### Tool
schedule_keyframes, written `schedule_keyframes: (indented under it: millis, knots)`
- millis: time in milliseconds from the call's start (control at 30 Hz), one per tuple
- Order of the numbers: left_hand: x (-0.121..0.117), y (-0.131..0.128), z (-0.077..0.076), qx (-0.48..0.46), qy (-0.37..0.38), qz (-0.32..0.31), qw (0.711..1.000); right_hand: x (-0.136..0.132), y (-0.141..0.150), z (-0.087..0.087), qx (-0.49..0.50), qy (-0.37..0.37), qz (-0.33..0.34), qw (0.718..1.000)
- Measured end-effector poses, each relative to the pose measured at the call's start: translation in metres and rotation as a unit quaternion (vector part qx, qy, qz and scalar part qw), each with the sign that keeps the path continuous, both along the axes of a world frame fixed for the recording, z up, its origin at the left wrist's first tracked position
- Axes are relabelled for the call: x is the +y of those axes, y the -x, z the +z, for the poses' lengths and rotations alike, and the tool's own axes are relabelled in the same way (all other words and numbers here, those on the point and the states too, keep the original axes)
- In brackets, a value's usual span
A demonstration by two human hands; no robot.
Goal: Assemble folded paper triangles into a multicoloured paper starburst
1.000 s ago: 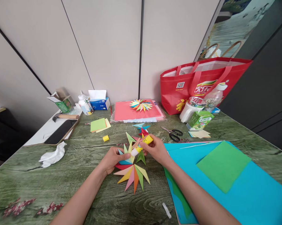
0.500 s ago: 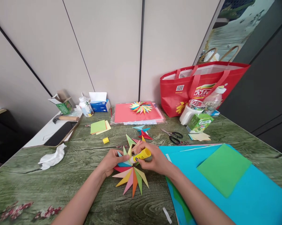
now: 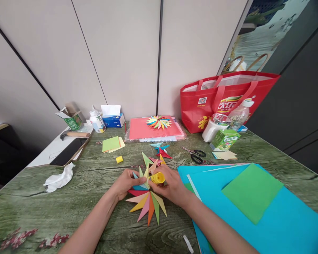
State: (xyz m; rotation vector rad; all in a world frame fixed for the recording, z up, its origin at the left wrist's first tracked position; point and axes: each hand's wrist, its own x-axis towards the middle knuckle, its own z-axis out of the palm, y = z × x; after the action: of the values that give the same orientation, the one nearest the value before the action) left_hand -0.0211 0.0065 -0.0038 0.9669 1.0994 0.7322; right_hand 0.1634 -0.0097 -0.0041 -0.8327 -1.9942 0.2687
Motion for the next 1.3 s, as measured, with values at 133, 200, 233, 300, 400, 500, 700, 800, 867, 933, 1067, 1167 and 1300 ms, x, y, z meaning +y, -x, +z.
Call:
schedule_keyframes:
  millis: [133,200,233,300,400,500,700,800,867,933,1067,1167,1300]
  knots:
    - [0.000,0.000,-0.002,0.008,0.001,-0.005,1.000,0.002,0.001,0.002,0.031,0.021,-0.025,0.999]
    - [-0.001,0.000,-0.002,0.010,0.002,-0.008,1.000,0.003,0.001,0.003,0.042,0.040,-0.061,0.996]
    - [-0.001,0.001,-0.002,0.010,0.002,-0.009,1.000,0.004,0.001,0.004,0.050,0.057,-0.083,0.994]
    - [0.000,0.001,-0.001,0.013,0.002,-0.015,1.000,0.007,0.000,0.005,0.082,0.113,-0.122,0.983]
    - [0.000,0.002,0.000,0.015,0.002,-0.029,0.999,0.014,-0.002,0.003,0.164,0.250,-0.135,0.945]
    - [0.001,0.001,0.000,0.003,0.005,-0.027,1.000,0.021,-0.004,-0.001,0.246,0.398,-0.091,0.879]
    - [0.002,0.000,0.000,-0.037,0.016,-0.017,0.999,0.022,-0.001,-0.004,0.377,0.522,-0.042,0.764]
    - [0.003,0.001,-0.002,-0.039,0.017,-0.008,0.999,0.021,0.002,-0.003,0.407,0.557,-0.038,0.722]
    - [0.004,0.002,-0.003,-0.041,0.019,-0.002,0.999,0.020,0.003,-0.003,0.422,0.568,-0.029,0.706]
    - [0.004,0.001,-0.003,-0.043,0.019,0.005,0.999,0.020,0.003,-0.003,0.432,0.573,-0.022,0.696]
    - [0.003,0.000,-0.001,-0.052,0.015,0.017,0.998,0.021,0.004,-0.002,0.442,0.588,-0.027,0.677]
    - [0.002,-0.001,0.000,-0.056,0.016,0.020,0.998,0.020,0.004,-0.001,0.443,0.599,-0.037,0.666]
    - [0.003,0.000,-0.001,-0.071,0.020,0.009,0.997,0.021,0.003,0.000,0.450,0.606,-0.031,0.655]
